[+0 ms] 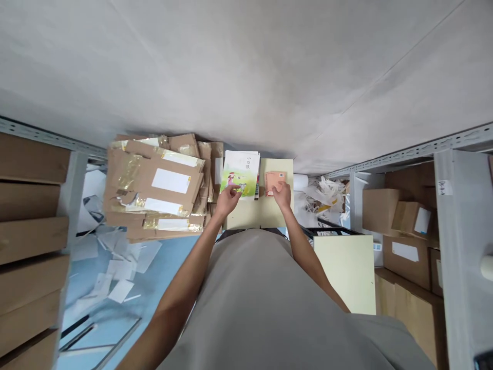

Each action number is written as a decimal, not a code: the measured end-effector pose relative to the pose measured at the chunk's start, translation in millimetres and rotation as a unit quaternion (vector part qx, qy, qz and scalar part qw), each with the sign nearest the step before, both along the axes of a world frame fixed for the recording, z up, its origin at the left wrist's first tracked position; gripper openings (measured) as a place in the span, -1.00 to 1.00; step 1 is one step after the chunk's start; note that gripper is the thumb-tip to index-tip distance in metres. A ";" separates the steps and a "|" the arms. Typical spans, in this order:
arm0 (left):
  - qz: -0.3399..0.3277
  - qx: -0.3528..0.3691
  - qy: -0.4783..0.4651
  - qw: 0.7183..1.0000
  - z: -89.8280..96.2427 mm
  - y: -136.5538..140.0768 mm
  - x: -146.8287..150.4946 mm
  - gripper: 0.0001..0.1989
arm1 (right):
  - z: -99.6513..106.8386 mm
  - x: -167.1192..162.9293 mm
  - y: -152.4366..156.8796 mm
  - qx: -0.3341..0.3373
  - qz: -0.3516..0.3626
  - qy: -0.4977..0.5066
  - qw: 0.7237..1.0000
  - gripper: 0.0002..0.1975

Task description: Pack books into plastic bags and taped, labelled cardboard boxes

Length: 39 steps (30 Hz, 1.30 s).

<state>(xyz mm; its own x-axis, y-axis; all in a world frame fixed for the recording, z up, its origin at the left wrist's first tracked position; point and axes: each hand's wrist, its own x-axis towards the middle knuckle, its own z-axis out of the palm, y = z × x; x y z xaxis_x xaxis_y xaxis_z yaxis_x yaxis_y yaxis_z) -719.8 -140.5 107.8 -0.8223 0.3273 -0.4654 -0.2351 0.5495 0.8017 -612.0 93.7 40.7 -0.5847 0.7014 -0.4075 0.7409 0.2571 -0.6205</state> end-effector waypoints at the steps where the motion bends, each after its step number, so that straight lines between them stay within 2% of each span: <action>1: -0.008 -0.001 -0.005 1.000 -3.1 1.8 -3.3 -0.76 | -1.8 1.6 4.5 0.022 -0.023 -0.033 0.999 -0.56; 3: -0.025 0.006 -0.012 1.000 -8.8 7.9 -5.9 -0.75 | -6.3 6.1 11.7 0.038 -0.061 -0.086 0.994 -0.46; 5: -0.045 0.016 -0.023 0.999 -12.4 16.1 -4.6 -0.73 | -11.7 11.4 15.8 0.024 -0.086 -0.117 0.989 -0.45; 11: -0.084 0.046 -0.043 0.995 -10.6 30.4 8.5 -0.73 | -20.8 22.9 20.0 -0.042 -0.112 -0.125 0.985 -0.86; 18: -0.097 0.052 -0.050 0.993 -12.6 9.9 19.1 -0.69 | -6.6 40.3 18.9 -0.042 -0.184 -0.075 0.979 -0.93; 21: -0.118 0.052 -0.062 0.990 -20.4 6.7 28.1 -0.66 | 5.5 64.4 6.3 -0.074 -0.229 -0.026 0.970 -0.87; 25: -0.169 0.091 -0.131 0.973 -34.0 17.8 59.3 -0.66 | 28.8 118.6 -27.8 -0.116 -0.299 0.046 0.946 -0.63; 31: -0.253 0.106 -0.255 0.927 -44.3 50.4 119.7 -0.49 | 77.8 212.0 -98.3 -0.172 -0.409 0.159 0.882 -0.41; 36: -0.351 0.142 -0.257 0.889 -34.0 81.7 155.0 -0.36 | 113.1 267.7 -125.8 -0.174 -0.443 0.218 0.852 -0.41; 39: -0.411 0.157 -0.233 0.867 -18.8 101.0 175.5 -0.37 | 125.5 302.5 -121.5 -0.169 -0.429 0.227 0.858 -0.40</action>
<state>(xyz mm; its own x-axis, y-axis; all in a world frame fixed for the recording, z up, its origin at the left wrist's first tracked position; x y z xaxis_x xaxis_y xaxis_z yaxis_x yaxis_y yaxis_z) -544.3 -39.6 89.0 0.0025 0.8842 -0.4672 -0.2061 0.4576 0.8649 -309.5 -27.8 166.1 -0.0639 0.8398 -0.5391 0.2288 -0.5135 -0.8270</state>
